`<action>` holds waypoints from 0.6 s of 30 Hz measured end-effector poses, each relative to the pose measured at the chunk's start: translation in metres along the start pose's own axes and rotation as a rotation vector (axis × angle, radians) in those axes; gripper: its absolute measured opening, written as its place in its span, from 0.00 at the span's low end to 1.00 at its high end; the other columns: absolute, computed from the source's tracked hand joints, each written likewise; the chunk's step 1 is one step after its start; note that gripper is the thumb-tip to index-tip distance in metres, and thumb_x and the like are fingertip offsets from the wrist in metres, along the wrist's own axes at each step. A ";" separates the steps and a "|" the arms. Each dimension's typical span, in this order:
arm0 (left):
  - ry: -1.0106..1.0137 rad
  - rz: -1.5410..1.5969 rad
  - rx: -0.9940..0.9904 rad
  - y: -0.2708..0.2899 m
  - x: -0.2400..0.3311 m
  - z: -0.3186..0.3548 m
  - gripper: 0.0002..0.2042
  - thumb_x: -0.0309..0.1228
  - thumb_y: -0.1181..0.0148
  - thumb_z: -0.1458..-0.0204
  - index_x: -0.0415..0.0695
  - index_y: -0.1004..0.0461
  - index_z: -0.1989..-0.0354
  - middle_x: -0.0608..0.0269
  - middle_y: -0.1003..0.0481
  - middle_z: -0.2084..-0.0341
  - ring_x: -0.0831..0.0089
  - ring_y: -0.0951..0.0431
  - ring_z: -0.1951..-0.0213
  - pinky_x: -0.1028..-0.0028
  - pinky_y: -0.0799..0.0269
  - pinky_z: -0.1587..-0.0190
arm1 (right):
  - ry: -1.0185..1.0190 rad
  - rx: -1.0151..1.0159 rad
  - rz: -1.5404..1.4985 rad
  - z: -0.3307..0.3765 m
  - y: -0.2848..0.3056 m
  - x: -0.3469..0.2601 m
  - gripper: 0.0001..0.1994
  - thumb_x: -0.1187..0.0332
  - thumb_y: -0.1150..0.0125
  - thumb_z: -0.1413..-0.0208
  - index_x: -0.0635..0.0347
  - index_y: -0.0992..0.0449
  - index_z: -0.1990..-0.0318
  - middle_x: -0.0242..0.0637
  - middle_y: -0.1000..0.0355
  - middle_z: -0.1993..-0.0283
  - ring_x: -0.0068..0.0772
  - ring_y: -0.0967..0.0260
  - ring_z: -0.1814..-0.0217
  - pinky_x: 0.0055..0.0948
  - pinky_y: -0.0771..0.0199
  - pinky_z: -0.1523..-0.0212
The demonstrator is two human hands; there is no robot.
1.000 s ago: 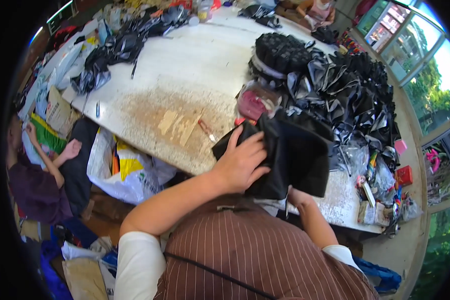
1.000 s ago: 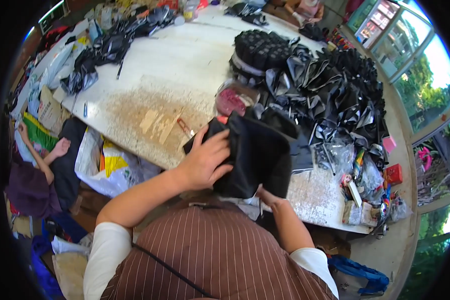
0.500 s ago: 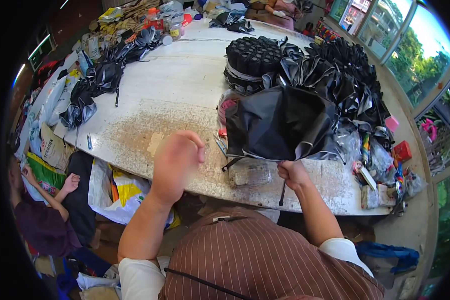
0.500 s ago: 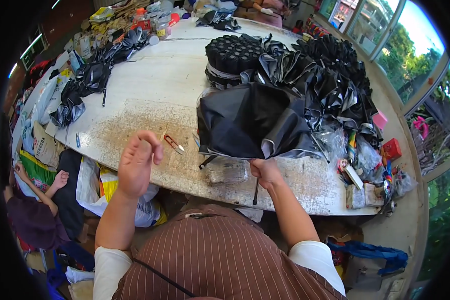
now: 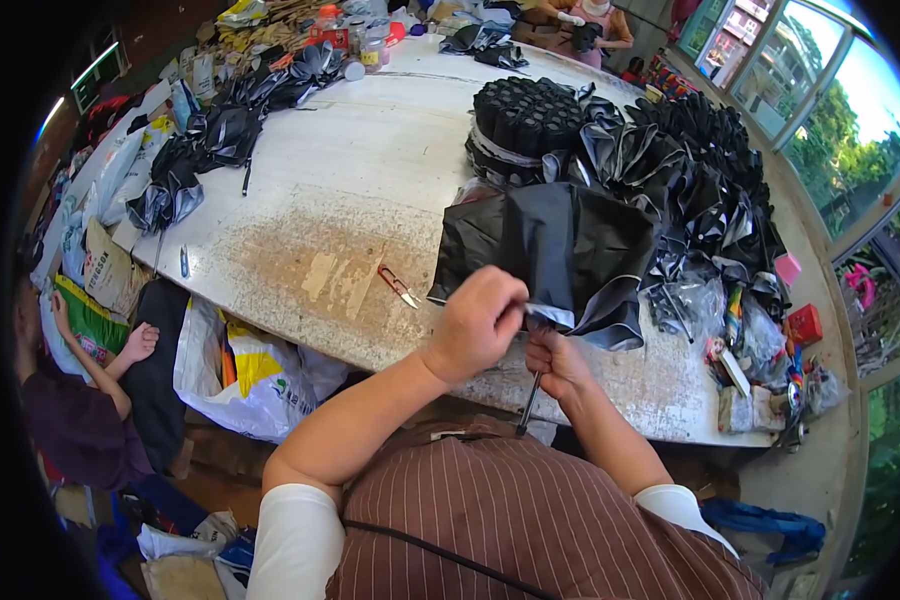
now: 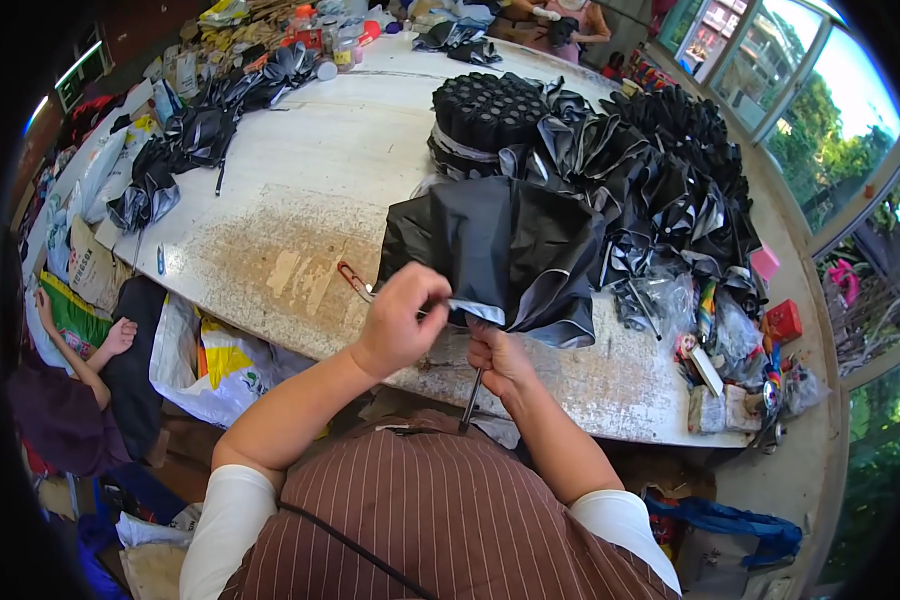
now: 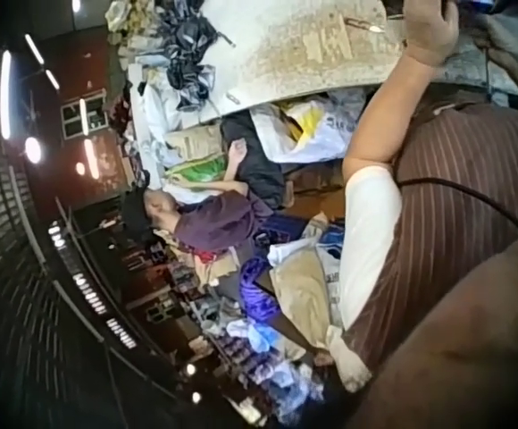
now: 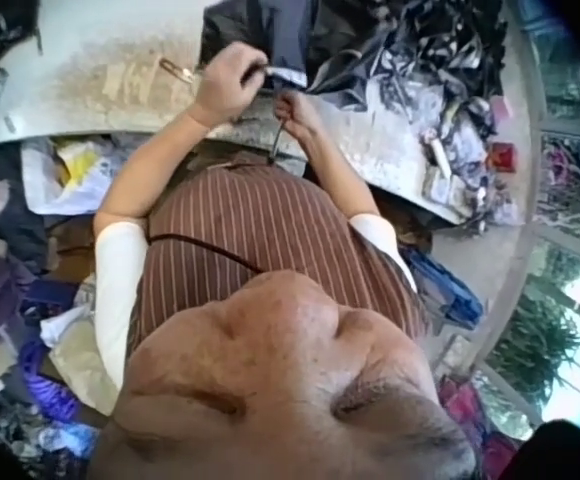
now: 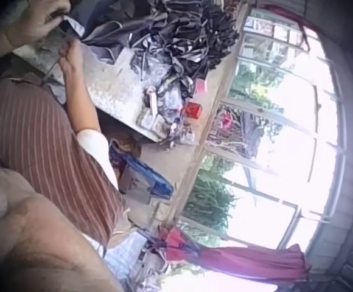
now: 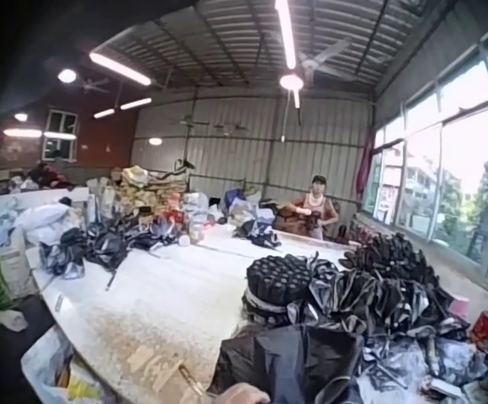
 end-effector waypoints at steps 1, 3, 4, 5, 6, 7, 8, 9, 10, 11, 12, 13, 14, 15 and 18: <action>-0.075 0.020 -0.016 -0.006 0.017 0.004 0.10 0.16 0.44 0.64 0.42 0.32 0.72 0.63 0.32 0.77 0.69 0.33 0.76 0.76 0.36 0.71 | 0.012 0.012 -0.026 -0.002 0.002 -0.005 0.03 0.74 0.44 0.47 0.58 0.31 0.71 0.23 0.46 0.85 0.12 0.60 0.87 0.14 0.64 0.87; -0.138 0.109 -0.247 -0.024 0.035 0.034 0.11 0.16 0.43 0.63 0.43 0.32 0.72 0.62 0.32 0.77 0.69 0.34 0.77 0.75 0.36 0.72 | 0.046 0.033 -0.087 -0.005 0.004 -0.014 0.03 0.74 0.44 0.46 0.59 0.30 0.71 0.23 0.45 0.85 0.13 0.60 0.87 0.15 0.64 0.87; -0.160 0.172 -0.368 -0.030 0.043 0.049 0.11 0.16 0.43 0.63 0.44 0.32 0.71 0.62 0.32 0.77 0.69 0.34 0.77 0.76 0.35 0.72 | 0.064 0.041 -0.117 -0.005 0.006 -0.018 0.03 0.73 0.44 0.46 0.59 0.30 0.71 0.23 0.45 0.85 0.13 0.60 0.87 0.15 0.64 0.88; -0.149 0.189 -0.405 -0.028 0.047 0.058 0.10 0.18 0.42 0.62 0.44 0.32 0.70 0.62 0.32 0.76 0.69 0.33 0.74 0.76 0.35 0.69 | 0.076 0.042 -0.124 -0.002 0.008 -0.022 0.03 0.73 0.44 0.46 0.59 0.30 0.71 0.23 0.45 0.85 0.13 0.60 0.87 0.15 0.64 0.88; -0.137 0.204 -0.441 -0.025 0.051 0.061 0.09 0.19 0.41 0.60 0.43 0.31 0.69 0.62 0.31 0.74 0.69 0.32 0.72 0.75 0.34 0.67 | 0.113 0.098 0.128 0.004 0.015 -0.029 0.02 0.73 0.44 0.45 0.60 0.30 0.68 0.26 0.42 0.82 0.16 0.55 0.86 0.16 0.58 0.86; -0.139 0.205 -0.440 -0.019 0.055 0.050 0.09 0.19 0.41 0.60 0.43 0.31 0.69 0.62 0.31 0.74 0.69 0.32 0.72 0.75 0.34 0.67 | 0.141 0.154 0.389 0.014 0.022 -0.036 0.03 0.72 0.45 0.45 0.61 0.29 0.66 0.29 0.38 0.79 0.19 0.49 0.84 0.17 0.51 0.84; -0.145 0.099 -0.315 -0.003 0.055 0.029 0.08 0.24 0.41 0.57 0.43 0.31 0.68 0.61 0.30 0.72 0.67 0.31 0.69 0.72 0.35 0.62 | 0.167 0.208 0.651 0.022 0.027 -0.043 0.05 0.71 0.46 0.44 0.62 0.29 0.63 0.32 0.35 0.76 0.22 0.44 0.82 0.19 0.44 0.82; -0.147 -0.008 -0.190 0.012 0.054 0.007 0.08 0.28 0.41 0.55 0.42 0.31 0.67 0.60 0.29 0.69 0.66 0.31 0.66 0.70 0.35 0.57 | 0.189 0.260 0.914 0.026 0.030 -0.049 0.07 0.70 0.47 0.43 0.63 0.28 0.60 0.34 0.31 0.73 0.25 0.39 0.80 0.20 0.38 0.80; -0.193 -0.152 -0.122 0.019 0.056 -0.016 0.09 0.33 0.44 0.51 0.41 0.31 0.66 0.60 0.29 0.67 0.64 0.31 0.63 0.67 0.38 0.54 | 0.188 0.256 0.918 0.026 0.030 -0.051 0.07 0.70 0.47 0.43 0.63 0.28 0.60 0.34 0.31 0.73 0.25 0.39 0.80 0.20 0.38 0.80; -0.238 -0.296 -0.053 0.022 0.058 -0.032 0.12 0.37 0.47 0.48 0.39 0.31 0.64 0.59 0.29 0.65 0.63 0.32 0.61 0.65 0.40 0.50 | 0.242 0.249 0.962 0.025 0.028 -0.055 0.08 0.70 0.47 0.43 0.63 0.29 0.59 0.35 0.32 0.71 0.26 0.39 0.77 0.21 0.38 0.77; -0.237 -0.302 -0.056 0.018 0.061 -0.038 0.12 0.37 0.47 0.48 0.39 0.31 0.64 0.59 0.29 0.65 0.63 0.32 0.61 0.65 0.40 0.50 | 0.296 0.241 0.997 0.025 0.027 -0.058 0.08 0.70 0.48 0.43 0.62 0.30 0.57 0.36 0.32 0.68 0.27 0.39 0.74 0.21 0.39 0.74; -0.265 -0.325 -0.186 0.006 0.064 -0.039 0.16 0.40 0.49 0.47 0.38 0.31 0.62 0.58 0.29 0.65 0.62 0.31 0.62 0.67 0.41 0.49 | 0.350 0.230 1.035 0.025 0.023 -0.060 0.09 0.70 0.48 0.42 0.62 0.30 0.56 0.36 0.33 0.66 0.28 0.39 0.71 0.22 0.39 0.71; -0.292 -0.345 -0.317 -0.004 0.067 -0.037 0.19 0.43 0.52 0.45 0.36 0.31 0.60 0.57 0.28 0.66 0.61 0.31 0.64 0.68 0.42 0.49 | 0.406 0.220 1.072 0.025 0.021 -0.062 0.10 0.70 0.49 0.42 0.62 0.31 0.54 0.37 0.34 0.63 0.29 0.39 0.68 0.23 0.39 0.68; -0.186 -0.180 -0.544 -0.015 0.060 -0.028 0.19 0.43 0.53 0.44 0.36 0.31 0.59 0.57 0.28 0.68 0.63 0.30 0.66 0.69 0.40 0.51 | 0.466 0.222 1.103 0.025 0.021 -0.066 0.11 0.70 0.49 0.42 0.62 0.32 0.53 0.38 0.34 0.61 0.30 0.39 0.65 0.23 0.40 0.65; 0.281 0.375 -0.643 0.013 0.041 -0.006 0.19 0.43 0.54 0.43 0.35 0.29 0.60 0.59 0.29 0.71 0.69 0.31 0.70 0.72 0.38 0.56 | 0.652 0.242 1.190 0.024 0.024 -0.079 0.14 0.70 0.51 0.41 0.62 0.35 0.49 0.39 0.36 0.54 0.32 0.40 0.57 0.26 0.41 0.56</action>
Point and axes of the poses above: each hand's wrist, its own z-axis away from the middle knuckle, its own y-axis out of the back of the hand, x = y × z, the point moved 8 cm from there along -z, towards the middle knuckle
